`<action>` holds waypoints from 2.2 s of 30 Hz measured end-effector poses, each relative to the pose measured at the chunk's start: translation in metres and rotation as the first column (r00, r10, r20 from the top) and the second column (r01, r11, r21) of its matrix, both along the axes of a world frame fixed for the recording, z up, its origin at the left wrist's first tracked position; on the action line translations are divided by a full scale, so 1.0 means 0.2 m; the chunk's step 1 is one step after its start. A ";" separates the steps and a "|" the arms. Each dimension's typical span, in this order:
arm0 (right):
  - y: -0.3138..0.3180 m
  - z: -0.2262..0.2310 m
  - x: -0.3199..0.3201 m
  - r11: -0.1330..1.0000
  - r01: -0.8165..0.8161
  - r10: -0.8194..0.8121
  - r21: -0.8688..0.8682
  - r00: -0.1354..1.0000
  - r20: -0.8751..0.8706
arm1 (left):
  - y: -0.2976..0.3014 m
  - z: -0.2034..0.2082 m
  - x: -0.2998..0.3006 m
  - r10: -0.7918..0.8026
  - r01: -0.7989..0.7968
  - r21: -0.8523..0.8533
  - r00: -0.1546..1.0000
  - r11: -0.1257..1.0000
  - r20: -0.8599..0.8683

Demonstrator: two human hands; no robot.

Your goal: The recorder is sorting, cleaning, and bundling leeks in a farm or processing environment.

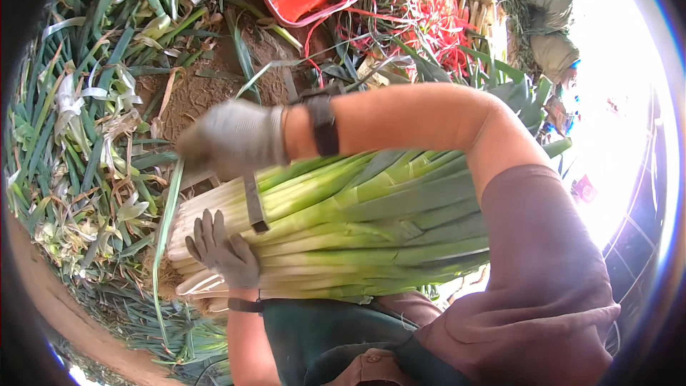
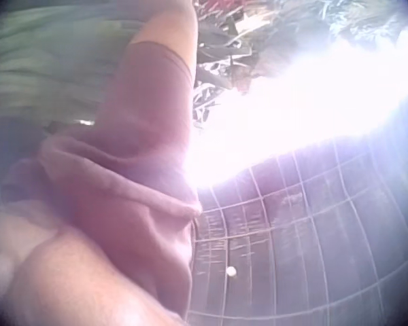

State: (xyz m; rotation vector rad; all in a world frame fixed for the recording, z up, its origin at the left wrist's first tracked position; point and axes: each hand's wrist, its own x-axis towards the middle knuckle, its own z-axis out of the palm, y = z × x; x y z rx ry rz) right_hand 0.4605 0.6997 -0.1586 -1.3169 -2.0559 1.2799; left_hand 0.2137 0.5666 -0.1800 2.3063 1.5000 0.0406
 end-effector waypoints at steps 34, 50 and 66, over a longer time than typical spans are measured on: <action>-0.06 -0.71 1.12 0.923 -0.077 0.373 -0.376 0.420 0.827 | 0.02 0.03 -0.07 0.140 -0.125 -0.092 0.973 0.988 0.184; -0.49 -1.51 1.74 0.837 -0.241 0.503 -0.491 -0.014 0.864 | -0.01 -0.01 -0.01 0.173 -0.167 -0.052 0.971 0.985 0.167; -0.09 -0.75 0.50 0.990 0.002 0.096 -0.139 0.714 0.694 | 0.00 -0.01 -0.04 0.093 -0.087 -0.059 0.990 0.994 0.108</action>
